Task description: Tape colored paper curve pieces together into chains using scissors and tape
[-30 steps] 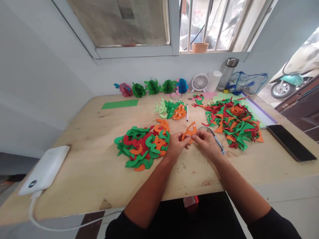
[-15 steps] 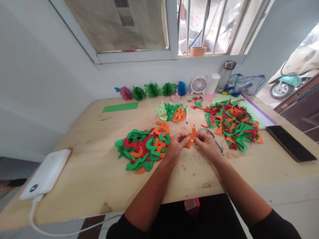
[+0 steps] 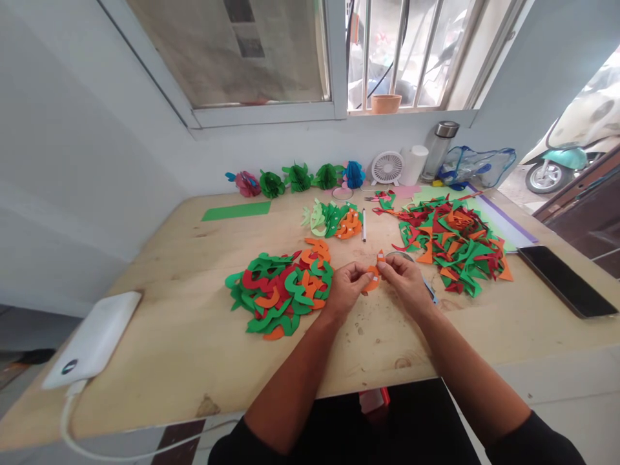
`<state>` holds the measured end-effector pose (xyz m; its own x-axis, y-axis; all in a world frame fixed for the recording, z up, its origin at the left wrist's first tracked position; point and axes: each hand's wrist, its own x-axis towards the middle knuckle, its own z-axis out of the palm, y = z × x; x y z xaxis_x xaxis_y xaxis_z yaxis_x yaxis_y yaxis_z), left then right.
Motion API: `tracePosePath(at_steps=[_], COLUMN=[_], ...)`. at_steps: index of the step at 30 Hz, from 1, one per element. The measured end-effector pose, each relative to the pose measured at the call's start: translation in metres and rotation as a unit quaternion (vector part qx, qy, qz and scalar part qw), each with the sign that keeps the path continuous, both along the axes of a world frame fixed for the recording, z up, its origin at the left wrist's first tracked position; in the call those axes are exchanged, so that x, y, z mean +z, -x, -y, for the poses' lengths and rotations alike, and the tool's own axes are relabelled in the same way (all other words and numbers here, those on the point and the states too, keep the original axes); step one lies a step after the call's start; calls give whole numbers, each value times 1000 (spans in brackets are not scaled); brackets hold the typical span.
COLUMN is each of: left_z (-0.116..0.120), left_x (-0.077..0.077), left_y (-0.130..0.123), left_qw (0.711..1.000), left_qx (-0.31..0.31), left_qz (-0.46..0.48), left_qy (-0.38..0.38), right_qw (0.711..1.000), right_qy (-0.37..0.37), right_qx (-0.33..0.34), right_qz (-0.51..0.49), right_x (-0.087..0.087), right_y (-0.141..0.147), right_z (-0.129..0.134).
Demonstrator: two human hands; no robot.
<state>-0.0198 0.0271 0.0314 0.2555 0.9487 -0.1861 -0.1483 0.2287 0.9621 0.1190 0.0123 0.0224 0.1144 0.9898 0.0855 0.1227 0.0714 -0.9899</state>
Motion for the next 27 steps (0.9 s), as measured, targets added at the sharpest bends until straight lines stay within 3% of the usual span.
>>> tracePosePath(at_steps=[6, 18, 27], left_z=[4, 6, 3], left_x=[-3, -7, -16], left_y=[0, -1, 0], left_qw=[997, 991, 991], left_qx=[-67, -110, -123], left_qz=[-37, -72, -28], left_qy=[-8, -24, -40], right_qw=[1000, 996, 997], right_qy=[4, -24, -14], right_qx=[-10, -87, -77], right_qz=[4, 24, -13], right_x=[1, 1, -3], right_y=[0, -5, -4], right_z=[1, 2, -1])
